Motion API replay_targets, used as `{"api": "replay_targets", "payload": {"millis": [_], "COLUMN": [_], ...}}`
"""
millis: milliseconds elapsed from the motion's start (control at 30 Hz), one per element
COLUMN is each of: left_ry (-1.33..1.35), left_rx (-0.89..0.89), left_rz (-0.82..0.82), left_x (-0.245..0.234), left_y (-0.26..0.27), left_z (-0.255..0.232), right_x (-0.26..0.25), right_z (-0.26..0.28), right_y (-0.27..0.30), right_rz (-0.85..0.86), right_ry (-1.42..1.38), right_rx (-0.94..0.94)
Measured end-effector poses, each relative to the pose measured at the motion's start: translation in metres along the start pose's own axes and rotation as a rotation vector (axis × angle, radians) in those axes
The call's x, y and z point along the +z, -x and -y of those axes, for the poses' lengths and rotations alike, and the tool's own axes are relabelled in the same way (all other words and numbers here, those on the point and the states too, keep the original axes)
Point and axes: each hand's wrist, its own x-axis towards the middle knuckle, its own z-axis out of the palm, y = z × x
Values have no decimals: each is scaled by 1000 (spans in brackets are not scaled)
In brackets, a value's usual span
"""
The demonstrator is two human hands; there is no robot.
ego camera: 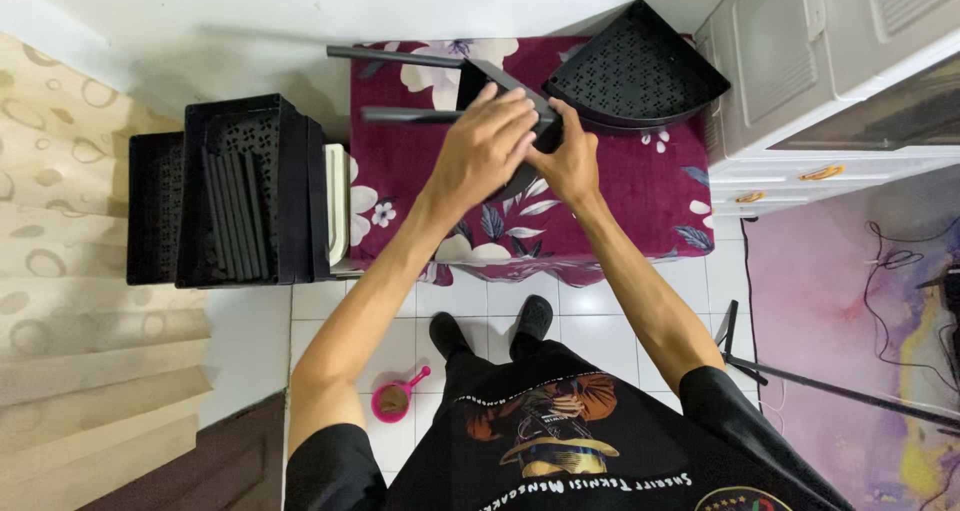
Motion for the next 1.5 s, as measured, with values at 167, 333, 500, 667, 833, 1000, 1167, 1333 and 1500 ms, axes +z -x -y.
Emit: {"api": "replay_targets", "payload": {"millis": [167,333,500,667,833,1000,1167,1333,1500], "left_ry": [27,28,115,182,230,245,206,96,158], "left_rx": [-187,-176,-160,-170,-230,-288,-294,-306,-386], "left_rz": [191,89,143,200,267,292,280,399,464], "left_x": [-9,-13,-20,-23,-27,-31,-28,-28,-37], "left_y": [10,28,40,44,40,37,39,46,50], "left_z": [10,16,26,28,29,31,29,28,34], "right_x": [-1,6,15,20,22,25,23,23,30], "right_z": [33,42,44,43,43,48,52,51,49], "right_y": [4,13,23,35,39,38,39,40,40], "right_rz": [4,15,-36,-52,-68,-59,-78,-21,-11], "right_ry": [137,200,228,240,219,210,176,178,233], "right_rx": [-138,-208,-263,-189,-179,-97,-117,-112,-198]}}
